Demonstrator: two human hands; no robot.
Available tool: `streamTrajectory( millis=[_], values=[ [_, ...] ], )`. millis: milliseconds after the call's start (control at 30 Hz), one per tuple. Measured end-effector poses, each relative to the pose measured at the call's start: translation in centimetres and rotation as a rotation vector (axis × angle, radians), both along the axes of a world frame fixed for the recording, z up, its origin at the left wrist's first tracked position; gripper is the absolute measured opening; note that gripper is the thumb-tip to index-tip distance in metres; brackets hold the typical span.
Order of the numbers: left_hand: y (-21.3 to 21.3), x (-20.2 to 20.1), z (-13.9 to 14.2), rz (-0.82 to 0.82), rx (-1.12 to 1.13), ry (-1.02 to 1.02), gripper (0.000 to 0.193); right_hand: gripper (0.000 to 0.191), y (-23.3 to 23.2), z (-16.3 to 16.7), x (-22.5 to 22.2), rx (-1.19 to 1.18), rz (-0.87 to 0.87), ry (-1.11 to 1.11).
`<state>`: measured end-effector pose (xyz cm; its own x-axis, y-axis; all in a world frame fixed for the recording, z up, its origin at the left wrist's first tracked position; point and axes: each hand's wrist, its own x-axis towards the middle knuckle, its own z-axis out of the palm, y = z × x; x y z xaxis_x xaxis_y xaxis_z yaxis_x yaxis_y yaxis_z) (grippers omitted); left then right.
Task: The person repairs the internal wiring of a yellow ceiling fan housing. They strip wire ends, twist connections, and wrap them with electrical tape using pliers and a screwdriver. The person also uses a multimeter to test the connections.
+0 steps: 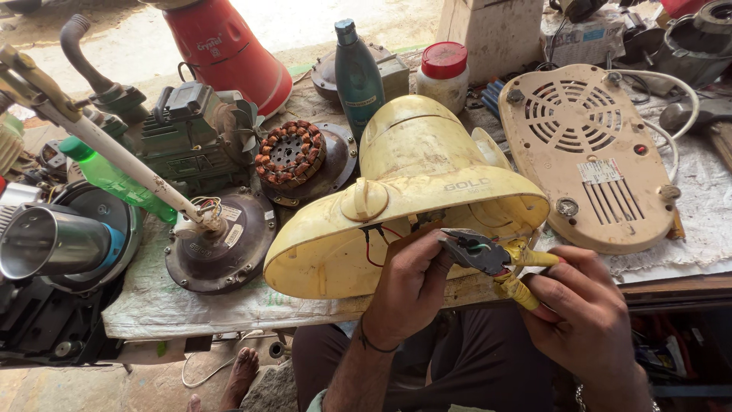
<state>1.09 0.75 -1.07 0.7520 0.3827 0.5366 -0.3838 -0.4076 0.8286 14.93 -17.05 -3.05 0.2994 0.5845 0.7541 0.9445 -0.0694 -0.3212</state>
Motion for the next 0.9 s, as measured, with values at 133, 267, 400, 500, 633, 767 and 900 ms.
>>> streamTrajectory(
  millis=[133,267,400,500,633,767,900],
  values=[
    [0.1,0.2,0.0,-0.085,-0.023,-0.003,0.018,0.028,0.3,-0.1,-0.1,0.009,0.012,0.058],
    [-0.7,1.6,-1.2,-0.124,-0.211,-0.164,0.027,0.028,-0.3,-1.5,-0.2,-0.022,0.064,0.222],
    [-1.4,3.4,-2.5,-0.011,-0.286,-0.269,0.041,0.034,-1.5,-4.3,-0.2,-0.117,0.266,0.662],
    [-1.3,3.8,-3.2,-0.032,-0.201,-0.299,0.047,0.035,-2.7,-6.4,0.6,-0.165,0.376,1.009],
    [-1.2,4.0,-3.7,-0.059,-0.211,-0.278,0.051,0.052,-4.0,-8.8,0.6,-0.113,0.347,1.512],
    [-0.9,3.7,-3.0,-0.087,-0.23,-0.264,0.052,0.069,-3.7,-10.0,0.8,0.088,0.685,1.665],
    [-0.5,2.8,-0.7,-0.189,-0.274,-0.159,0.045,0.071,-4.0,-10.0,0.7,0.099,0.604,1.729]
  ],
)
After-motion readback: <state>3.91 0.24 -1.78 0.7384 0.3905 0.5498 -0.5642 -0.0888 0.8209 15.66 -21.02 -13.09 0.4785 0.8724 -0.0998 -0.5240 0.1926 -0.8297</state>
